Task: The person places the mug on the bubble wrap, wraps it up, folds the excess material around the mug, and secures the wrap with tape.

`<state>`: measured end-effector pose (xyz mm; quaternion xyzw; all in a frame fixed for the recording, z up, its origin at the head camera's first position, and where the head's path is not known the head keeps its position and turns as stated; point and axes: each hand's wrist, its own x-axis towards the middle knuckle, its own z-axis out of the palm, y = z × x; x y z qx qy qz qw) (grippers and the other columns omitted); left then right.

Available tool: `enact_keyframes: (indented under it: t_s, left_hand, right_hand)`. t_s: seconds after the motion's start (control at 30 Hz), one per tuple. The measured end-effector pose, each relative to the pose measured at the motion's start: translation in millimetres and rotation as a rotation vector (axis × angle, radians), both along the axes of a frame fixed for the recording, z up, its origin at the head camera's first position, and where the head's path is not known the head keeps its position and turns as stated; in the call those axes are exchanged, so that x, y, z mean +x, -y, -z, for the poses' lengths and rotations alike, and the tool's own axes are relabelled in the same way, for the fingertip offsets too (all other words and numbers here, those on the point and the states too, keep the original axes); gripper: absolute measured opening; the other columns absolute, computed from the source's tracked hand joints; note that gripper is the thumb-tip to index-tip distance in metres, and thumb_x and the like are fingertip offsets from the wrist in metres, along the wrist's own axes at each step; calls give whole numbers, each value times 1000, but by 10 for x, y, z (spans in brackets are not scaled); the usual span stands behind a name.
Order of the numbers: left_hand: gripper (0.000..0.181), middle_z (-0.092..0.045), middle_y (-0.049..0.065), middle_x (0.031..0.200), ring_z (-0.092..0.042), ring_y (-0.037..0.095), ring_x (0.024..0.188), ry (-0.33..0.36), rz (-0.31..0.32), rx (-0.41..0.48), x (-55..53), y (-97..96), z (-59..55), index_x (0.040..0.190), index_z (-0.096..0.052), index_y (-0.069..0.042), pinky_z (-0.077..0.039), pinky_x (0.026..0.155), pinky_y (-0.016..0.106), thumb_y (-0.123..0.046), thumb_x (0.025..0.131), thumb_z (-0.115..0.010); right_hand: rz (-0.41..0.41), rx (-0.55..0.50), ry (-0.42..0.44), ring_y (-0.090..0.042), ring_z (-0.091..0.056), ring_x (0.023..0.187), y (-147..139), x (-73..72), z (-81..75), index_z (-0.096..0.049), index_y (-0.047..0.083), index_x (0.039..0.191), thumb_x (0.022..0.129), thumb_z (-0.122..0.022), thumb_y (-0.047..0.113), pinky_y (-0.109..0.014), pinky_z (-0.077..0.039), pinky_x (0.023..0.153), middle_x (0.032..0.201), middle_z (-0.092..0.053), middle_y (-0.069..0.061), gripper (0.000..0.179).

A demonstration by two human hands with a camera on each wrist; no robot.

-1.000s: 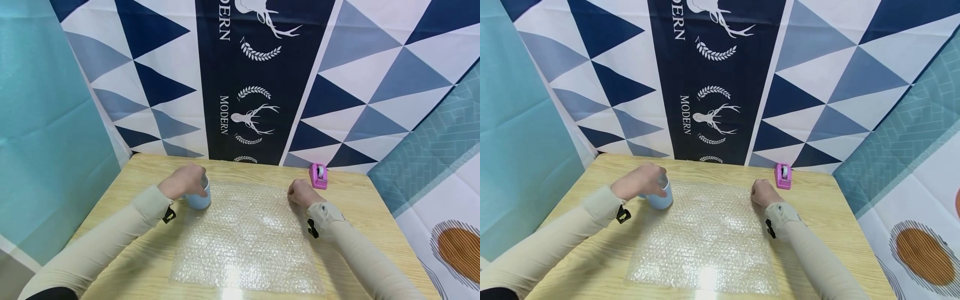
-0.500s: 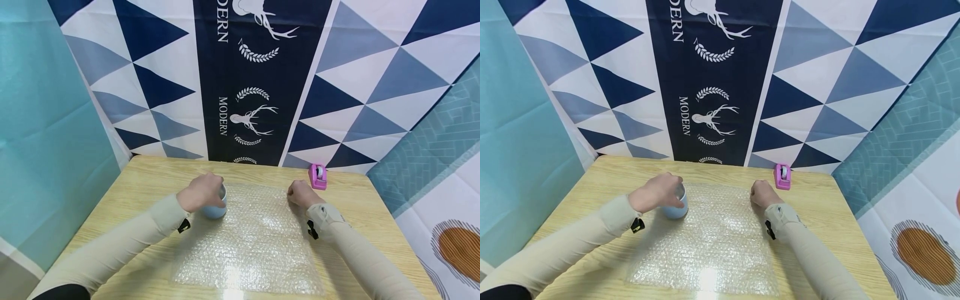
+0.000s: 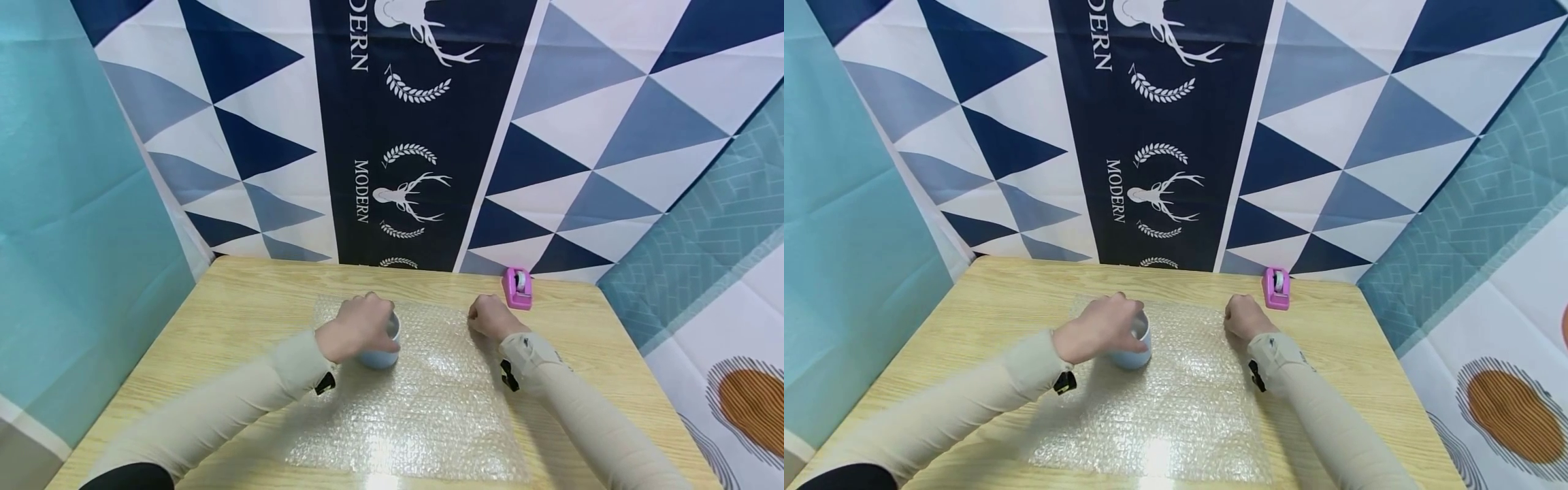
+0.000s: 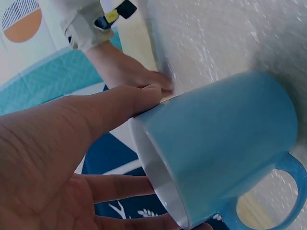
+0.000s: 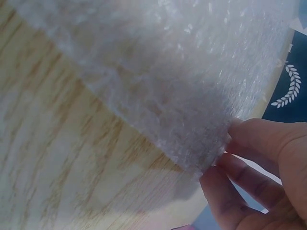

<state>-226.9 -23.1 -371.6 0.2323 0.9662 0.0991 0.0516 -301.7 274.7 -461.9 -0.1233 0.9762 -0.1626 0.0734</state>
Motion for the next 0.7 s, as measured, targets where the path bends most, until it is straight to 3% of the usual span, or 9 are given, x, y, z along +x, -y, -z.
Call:
enact_keyframes:
  t_s: [0.17,0.5,0.7]
  left_hand:
    - [36,-60,0,83,-57,16,68,-3,20,20,63,-137,84,83,-64,-15,-48,52,31,-42,76,-86]
    - [41,-62,1,83,-62,20,72,-75,33,-43,133,-369,165,78,-66,-19,-55,59,43,-57,75,-84]
    - [48,-64,3,88,-64,22,75,-72,24,-75,169,-451,181,88,-72,-18,-56,57,40,-63,75,-82]
  right_hand:
    - [4,-15,6,-17,-63,68,-8,-7,15,-79,-3,91,87,-69,-2,-29,-55,61,88,-77,-17,11]
    - [-3,-14,6,-18,-64,69,-29,-44,42,-79,-2,91,87,-70,1,-29,-56,62,88,-77,-16,10]
    - [0,-17,10,-19,-64,70,-37,-41,50,-80,-2,91,87,-71,1,-30,-56,64,89,-77,-17,10]
